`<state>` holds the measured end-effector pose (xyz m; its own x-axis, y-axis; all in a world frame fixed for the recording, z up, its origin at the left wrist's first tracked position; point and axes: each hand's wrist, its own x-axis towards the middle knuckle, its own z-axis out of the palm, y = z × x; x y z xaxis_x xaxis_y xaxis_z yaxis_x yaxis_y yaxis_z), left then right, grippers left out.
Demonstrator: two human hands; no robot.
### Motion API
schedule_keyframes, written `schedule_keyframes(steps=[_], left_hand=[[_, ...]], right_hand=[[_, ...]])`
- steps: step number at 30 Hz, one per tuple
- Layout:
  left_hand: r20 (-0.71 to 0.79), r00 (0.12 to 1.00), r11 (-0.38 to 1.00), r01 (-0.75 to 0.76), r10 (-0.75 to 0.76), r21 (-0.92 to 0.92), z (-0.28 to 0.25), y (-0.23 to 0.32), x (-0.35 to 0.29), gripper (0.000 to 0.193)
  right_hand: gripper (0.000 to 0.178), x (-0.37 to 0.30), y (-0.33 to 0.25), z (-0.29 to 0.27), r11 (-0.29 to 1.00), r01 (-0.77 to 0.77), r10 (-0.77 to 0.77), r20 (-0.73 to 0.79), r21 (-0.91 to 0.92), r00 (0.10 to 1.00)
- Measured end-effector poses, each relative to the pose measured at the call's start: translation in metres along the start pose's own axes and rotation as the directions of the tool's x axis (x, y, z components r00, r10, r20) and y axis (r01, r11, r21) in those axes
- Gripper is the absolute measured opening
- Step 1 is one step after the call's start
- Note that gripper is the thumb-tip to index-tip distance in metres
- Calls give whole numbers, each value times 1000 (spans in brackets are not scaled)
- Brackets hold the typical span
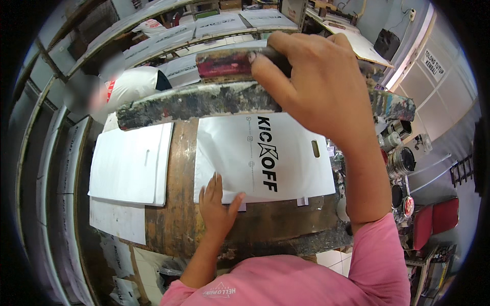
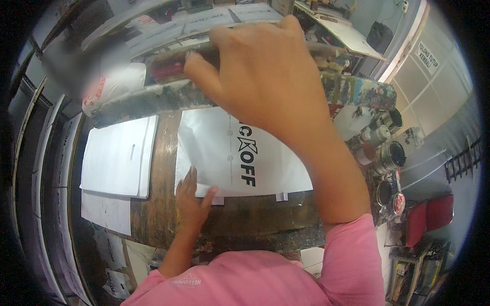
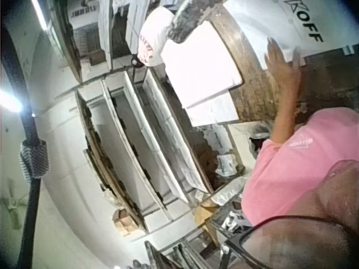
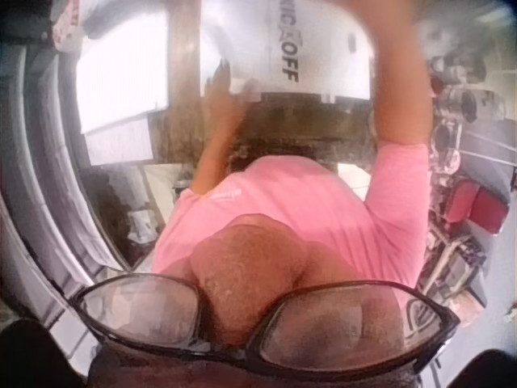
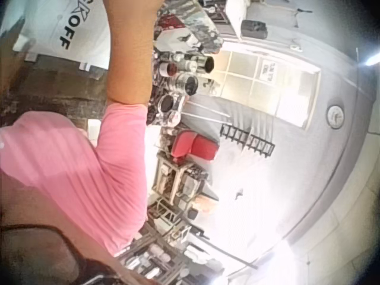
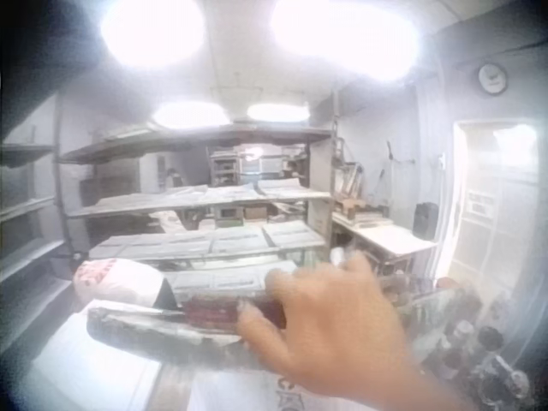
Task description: The person performs screen printing on white bags by placing a bag under a screen frame, swiping a squeegee to apply ink, and lifting the frame to reveal the print.
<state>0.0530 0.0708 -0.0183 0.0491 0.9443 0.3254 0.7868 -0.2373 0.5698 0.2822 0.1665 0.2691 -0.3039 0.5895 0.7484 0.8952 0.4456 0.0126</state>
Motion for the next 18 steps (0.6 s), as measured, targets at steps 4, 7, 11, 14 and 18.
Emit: schedule_keyframes(steps=[4,7,11,14,18], left_hand=[[-165,972,941,106,-166,-321,-24,34,61,51],[-198,921,874,226,-336,-431,-31,22,57,42],[-239,812,716,282,-532,-638,-52,-10,32,46],[-303,785,728,254,-540,-637,-80,-71,23,50],[-354,782,780,251,-512,-573,-136,-139,9,61]], right_hand=[[39,15,13,3,1000,-12,11,-15,-12,1000],[39,17,9,-1,1000,-29,29,16,4,999],[40,14,6,4,1000,18,-18,-1,7,1000],[42,15,10,2,999,43,-42,-49,8,998],[42,11,4,-4,999,-28,27,30,24,999]])
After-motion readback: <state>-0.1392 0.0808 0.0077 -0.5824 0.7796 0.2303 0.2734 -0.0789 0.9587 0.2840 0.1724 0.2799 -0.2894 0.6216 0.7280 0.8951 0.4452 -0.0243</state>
